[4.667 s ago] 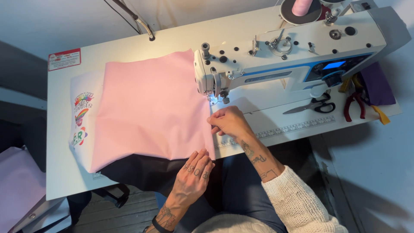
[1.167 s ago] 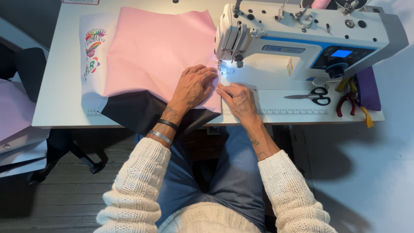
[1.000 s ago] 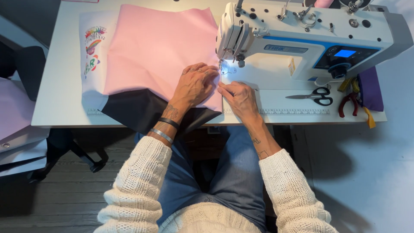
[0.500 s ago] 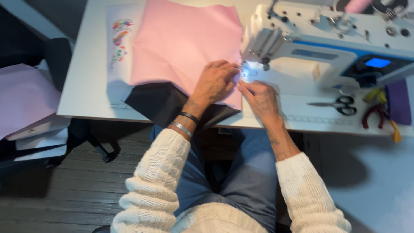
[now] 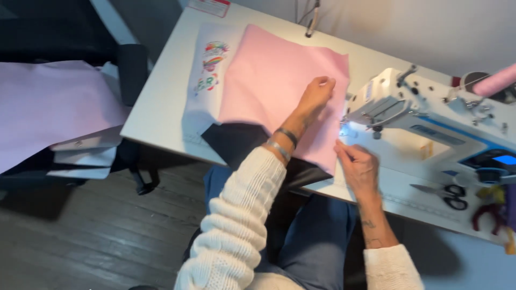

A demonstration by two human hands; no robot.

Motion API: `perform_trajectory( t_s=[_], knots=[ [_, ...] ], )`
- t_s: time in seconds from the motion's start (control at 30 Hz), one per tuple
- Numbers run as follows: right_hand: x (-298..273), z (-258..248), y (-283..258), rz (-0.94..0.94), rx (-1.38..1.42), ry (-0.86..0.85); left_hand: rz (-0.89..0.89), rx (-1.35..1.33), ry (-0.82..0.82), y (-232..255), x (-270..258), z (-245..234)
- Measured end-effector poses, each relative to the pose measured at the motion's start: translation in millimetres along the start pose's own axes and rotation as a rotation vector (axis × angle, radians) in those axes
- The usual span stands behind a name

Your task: Sewing pink fabric pieces using an industrial sewing machine.

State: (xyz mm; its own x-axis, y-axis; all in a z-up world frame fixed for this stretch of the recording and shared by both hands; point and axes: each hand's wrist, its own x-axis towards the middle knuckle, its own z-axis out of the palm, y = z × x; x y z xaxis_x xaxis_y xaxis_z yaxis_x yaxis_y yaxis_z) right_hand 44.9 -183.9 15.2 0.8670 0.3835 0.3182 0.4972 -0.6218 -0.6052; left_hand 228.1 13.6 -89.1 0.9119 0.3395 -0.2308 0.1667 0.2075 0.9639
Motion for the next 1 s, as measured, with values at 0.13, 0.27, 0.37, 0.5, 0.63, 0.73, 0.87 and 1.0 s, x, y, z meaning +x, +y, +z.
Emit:
perform_trajectory(
  t_s=[0.13, 0.27, 0.37, 0.5, 0.63, 0.73, 0.87, 1.0],
  knots=[
    [2, -1, -6, 0.056, -0.014, 0.024, -0.206, -0.332, -0.187, -9, 47, 27],
    [4, -3, 2, 0.098, -0.022, 0.033, 0.074, -0.016, -0.07, 42, 11, 0],
    [6, -2, 5, 0.101, -0.032, 0.011, 0.547, 0.632, -0.06, 56, 9, -33],
    [5, -1, 5, 0.064, -0.083, -0.027, 0.127, 0.574, -0.114, 136, -18, -73],
    [16, -13, -18, 0.04, -0.007, 0.019, 1.234, 1.478, -0.035, 144, 55, -145],
    [10, -13, -14, 0.042, 0.014, 0.003, 0.953, 1.736, 0.415, 141, 58, -218],
    [9, -9, 7, -0.001, -0.006, 0.012, 0.743, 1.826, 0.371, 145, -27, -207],
    [3, -3, 22, 0.009, -0.032, -0.039, 0.819, 1.403, -0.349, 218, -260, -85]
  ],
)
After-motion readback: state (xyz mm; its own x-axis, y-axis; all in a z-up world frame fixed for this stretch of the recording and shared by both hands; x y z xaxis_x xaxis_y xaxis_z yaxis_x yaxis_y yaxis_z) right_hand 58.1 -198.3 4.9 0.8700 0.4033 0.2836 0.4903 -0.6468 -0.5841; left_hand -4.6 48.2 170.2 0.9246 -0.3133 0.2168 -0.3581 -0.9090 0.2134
